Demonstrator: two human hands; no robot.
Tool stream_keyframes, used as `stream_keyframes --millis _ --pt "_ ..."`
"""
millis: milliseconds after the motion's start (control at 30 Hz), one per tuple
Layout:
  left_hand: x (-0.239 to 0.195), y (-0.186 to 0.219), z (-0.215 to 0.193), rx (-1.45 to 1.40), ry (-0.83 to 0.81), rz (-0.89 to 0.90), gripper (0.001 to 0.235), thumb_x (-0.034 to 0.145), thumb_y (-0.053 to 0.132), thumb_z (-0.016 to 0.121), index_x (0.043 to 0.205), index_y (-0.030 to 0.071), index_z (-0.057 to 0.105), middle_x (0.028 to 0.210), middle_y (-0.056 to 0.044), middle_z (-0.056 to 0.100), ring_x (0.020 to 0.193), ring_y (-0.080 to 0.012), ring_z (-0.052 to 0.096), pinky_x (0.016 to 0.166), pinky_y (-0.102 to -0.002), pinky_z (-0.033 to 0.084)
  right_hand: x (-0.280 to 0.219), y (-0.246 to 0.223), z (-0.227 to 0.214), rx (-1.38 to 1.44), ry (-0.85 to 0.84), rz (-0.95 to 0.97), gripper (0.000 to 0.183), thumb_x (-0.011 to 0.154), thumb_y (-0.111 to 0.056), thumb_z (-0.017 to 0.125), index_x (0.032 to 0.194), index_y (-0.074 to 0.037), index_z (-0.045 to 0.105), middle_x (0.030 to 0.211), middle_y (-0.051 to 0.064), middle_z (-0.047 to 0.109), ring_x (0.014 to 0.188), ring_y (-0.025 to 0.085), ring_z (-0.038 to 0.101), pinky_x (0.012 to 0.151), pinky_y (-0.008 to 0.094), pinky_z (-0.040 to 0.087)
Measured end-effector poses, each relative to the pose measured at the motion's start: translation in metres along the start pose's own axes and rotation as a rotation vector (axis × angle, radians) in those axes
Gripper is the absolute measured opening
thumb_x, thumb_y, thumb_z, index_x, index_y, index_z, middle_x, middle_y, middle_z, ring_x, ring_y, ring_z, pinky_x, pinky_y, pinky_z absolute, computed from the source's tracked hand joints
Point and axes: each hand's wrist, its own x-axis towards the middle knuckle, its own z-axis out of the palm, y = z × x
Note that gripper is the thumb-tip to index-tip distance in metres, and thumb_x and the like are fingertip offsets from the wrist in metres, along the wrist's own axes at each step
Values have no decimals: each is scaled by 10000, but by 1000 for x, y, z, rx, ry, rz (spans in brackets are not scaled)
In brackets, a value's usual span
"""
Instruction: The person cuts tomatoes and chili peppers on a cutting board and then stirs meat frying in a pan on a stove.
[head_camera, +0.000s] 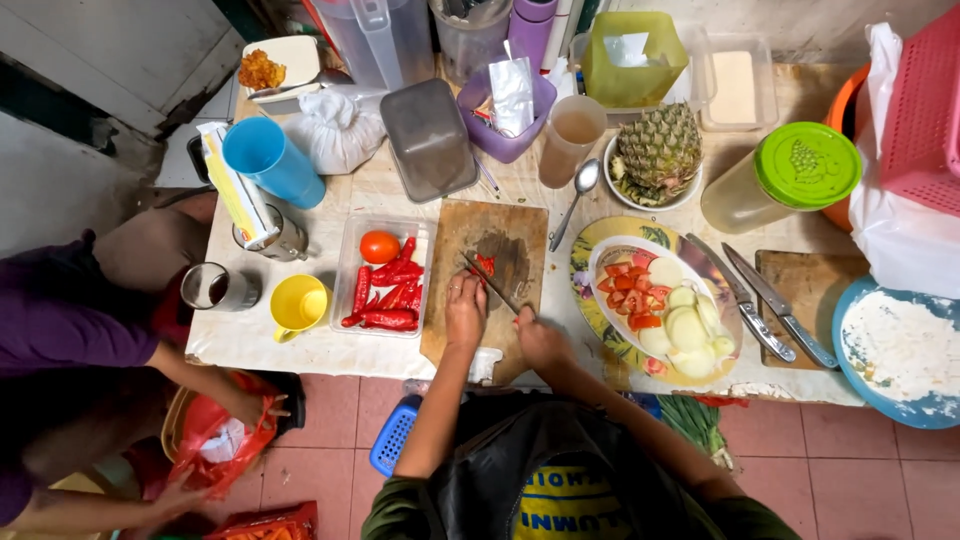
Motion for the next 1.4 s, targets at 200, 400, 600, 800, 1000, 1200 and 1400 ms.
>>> stream_keyframes --millis 200,400,600,800,1000,1200,1400 --pt "-4 -2 0 -4 -2 -11 132 919 43 636 1042 9 671 1187 -200 638 1105 -415 608 957 -479 503 -21 -3 -36 33 -7 3 355 1044 -421 488 1102 -72 460 804 227 717 758 459 705 649 596 533" --pt "-1 2 -4 -2 -10 -4 116 926 47 643 1036 17 667 1186 -186 638 1110 -411 612 966 -471 507 -33 10 -6 41 24 -65 302 1074 -360 437 1093 -59 446 841 219 730 803 436 722 661 568 561" --pt "3 4 -5 27 -5 18 123 921 41 648 1039 5 660 1188 -193 635 1108 -412 610 962 -468 498 -5 -4 -5 27 -71 36 308 1069 -366 432 1113 -62 443 877 249 724 836 457 717 709 573 556" --pt "3 7 -9 4 -12 -1 120 907 34 642 1022 6 661 1184 -184 642 1084 -408 614 946 -473 501 -20 10 -22 57 -59 21 411 1050 -452 453 1156 -55 434 856 264 717 822 487 692 717 600 532" --pt "3 3 -7 1 -14 11 103 915 30 637 1012 6 658 1168 -184 641 1068 -408 615 932 -476 508 -45 -4 -36 100 -89 -19 347 1062 -385 407 1109 -42 434 858 236 731 833 473 702 723 609 535" --pt "2 3 -6 -7 1 -19 75 939 40 633 1007 10 638 1164 -187 639 1071 -415 613 932 -484 502 -23 -39 -56 42 -110 81 225 1063 -279 399 1085 -60 446 932 270 716 891 480 700 768 600 539" --pt "-5 -9 -1 -11 -2 3 72 931 37 649 988 5 620 1168 -196 624 1082 -412 602 940 -485 498 -45 11 -23 231 -75 35 291 1033 -318 436 1150 -52 452 921 270 722 878 479 704 753 609 525"
